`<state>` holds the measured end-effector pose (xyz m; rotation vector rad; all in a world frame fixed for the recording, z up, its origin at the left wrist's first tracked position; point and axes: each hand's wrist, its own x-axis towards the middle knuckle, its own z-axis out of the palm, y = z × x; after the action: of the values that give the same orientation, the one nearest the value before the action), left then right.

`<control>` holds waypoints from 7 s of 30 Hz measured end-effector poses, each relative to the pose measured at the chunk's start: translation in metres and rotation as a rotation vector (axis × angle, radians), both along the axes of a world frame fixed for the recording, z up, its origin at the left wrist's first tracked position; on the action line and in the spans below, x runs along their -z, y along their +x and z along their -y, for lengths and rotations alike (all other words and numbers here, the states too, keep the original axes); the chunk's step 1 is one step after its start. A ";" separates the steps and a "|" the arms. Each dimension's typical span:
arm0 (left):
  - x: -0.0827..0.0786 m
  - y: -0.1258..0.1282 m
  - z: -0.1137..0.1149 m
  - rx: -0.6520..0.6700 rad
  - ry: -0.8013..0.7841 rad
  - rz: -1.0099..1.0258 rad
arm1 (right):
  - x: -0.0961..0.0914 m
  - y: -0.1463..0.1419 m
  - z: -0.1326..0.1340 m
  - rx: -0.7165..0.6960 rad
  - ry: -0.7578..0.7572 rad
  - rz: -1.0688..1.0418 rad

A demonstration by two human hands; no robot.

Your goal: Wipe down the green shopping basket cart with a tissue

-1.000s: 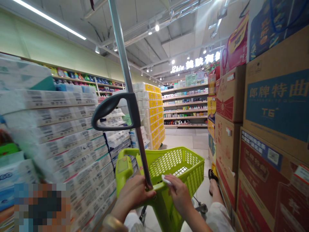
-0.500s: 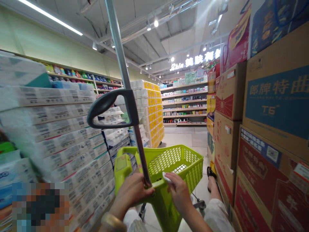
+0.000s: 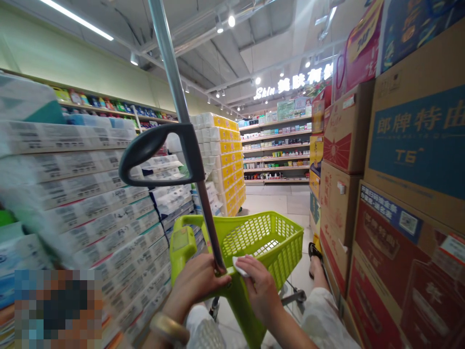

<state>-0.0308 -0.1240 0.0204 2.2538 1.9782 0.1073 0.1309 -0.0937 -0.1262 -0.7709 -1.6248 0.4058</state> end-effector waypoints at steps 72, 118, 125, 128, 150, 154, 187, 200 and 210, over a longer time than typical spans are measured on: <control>-0.003 -0.010 0.004 0.042 -0.040 -0.067 | 0.025 0.009 0.014 0.182 0.030 -0.052; -0.004 -0.008 0.004 0.019 -0.039 -0.056 | 0.064 0.007 0.015 0.213 -0.036 -0.056; -0.005 -0.008 0.005 0.004 -0.047 -0.059 | 0.067 0.000 0.018 0.070 0.012 0.006; -0.004 -0.009 0.005 0.031 -0.033 -0.063 | 0.066 0.013 0.011 0.151 -0.052 -0.110; -0.005 -0.010 0.006 0.051 0.002 -0.063 | -0.002 -0.002 0.003 0.002 0.107 0.079; -0.005 -0.014 0.011 0.005 0.173 -0.055 | -0.002 0.003 -0.004 0.032 0.092 0.095; 0.077 0.038 0.017 0.078 0.515 -0.368 | 0.022 0.015 -0.003 0.281 0.013 0.028; 0.076 0.036 0.021 0.085 0.502 -0.351 | 0.024 0.008 0.016 0.199 0.117 0.045; 0.077 0.035 0.021 0.108 0.508 -0.350 | 0.033 0.021 0.008 0.232 0.130 0.090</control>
<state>0.0038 -0.1453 -0.0566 2.8620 2.1854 0.2422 0.1517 -0.1019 -0.1597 -0.8773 -1.6063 0.1007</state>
